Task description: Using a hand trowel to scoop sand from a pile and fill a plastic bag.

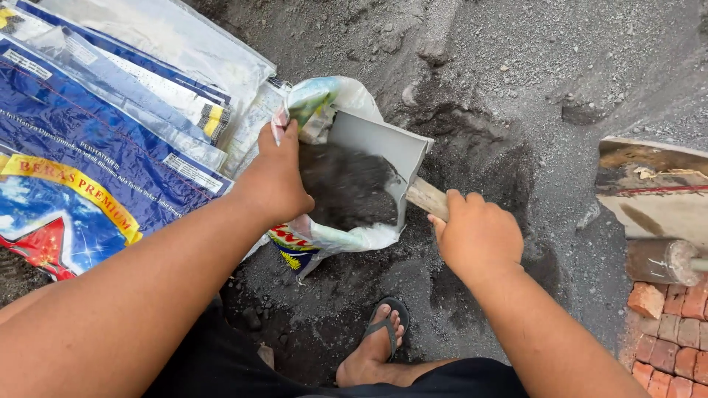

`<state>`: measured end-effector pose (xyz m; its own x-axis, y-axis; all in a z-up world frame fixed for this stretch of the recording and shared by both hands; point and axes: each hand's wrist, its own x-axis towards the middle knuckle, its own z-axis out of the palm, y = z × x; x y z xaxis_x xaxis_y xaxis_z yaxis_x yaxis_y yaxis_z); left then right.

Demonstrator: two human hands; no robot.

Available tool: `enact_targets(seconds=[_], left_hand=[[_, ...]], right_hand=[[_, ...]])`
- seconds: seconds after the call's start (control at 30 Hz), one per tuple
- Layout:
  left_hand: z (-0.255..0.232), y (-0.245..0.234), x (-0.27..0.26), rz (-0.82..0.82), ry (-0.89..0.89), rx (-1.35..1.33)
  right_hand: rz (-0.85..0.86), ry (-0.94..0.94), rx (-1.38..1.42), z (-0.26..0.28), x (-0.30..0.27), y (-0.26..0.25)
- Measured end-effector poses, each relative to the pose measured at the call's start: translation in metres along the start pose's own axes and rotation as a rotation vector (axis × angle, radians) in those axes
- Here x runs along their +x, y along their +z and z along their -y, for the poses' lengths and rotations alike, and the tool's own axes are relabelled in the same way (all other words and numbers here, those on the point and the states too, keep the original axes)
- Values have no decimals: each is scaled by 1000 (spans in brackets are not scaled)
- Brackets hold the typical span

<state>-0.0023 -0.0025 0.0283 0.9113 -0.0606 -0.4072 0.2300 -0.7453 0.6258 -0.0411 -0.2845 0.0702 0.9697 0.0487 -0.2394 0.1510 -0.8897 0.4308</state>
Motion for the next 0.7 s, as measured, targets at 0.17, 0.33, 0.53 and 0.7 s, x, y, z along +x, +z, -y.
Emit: enact_targets(seconds=[0.17, 0.33, 0.53, 0.7], left_hand=[[5, -3, 0, -26, 13, -28], [6, -2, 0, -13, 25, -30], [5, 0, 3, -16, 7, 18], [5, 3, 7, -3, -22, 43]], right_hand=[[-215, -6, -133, 2, -14, -9], [-450, -80, -128, 7, -32, -19], [-512, -15, -70, -15, -27, -10], [-322, 251, 204, -56, -35, 20]])
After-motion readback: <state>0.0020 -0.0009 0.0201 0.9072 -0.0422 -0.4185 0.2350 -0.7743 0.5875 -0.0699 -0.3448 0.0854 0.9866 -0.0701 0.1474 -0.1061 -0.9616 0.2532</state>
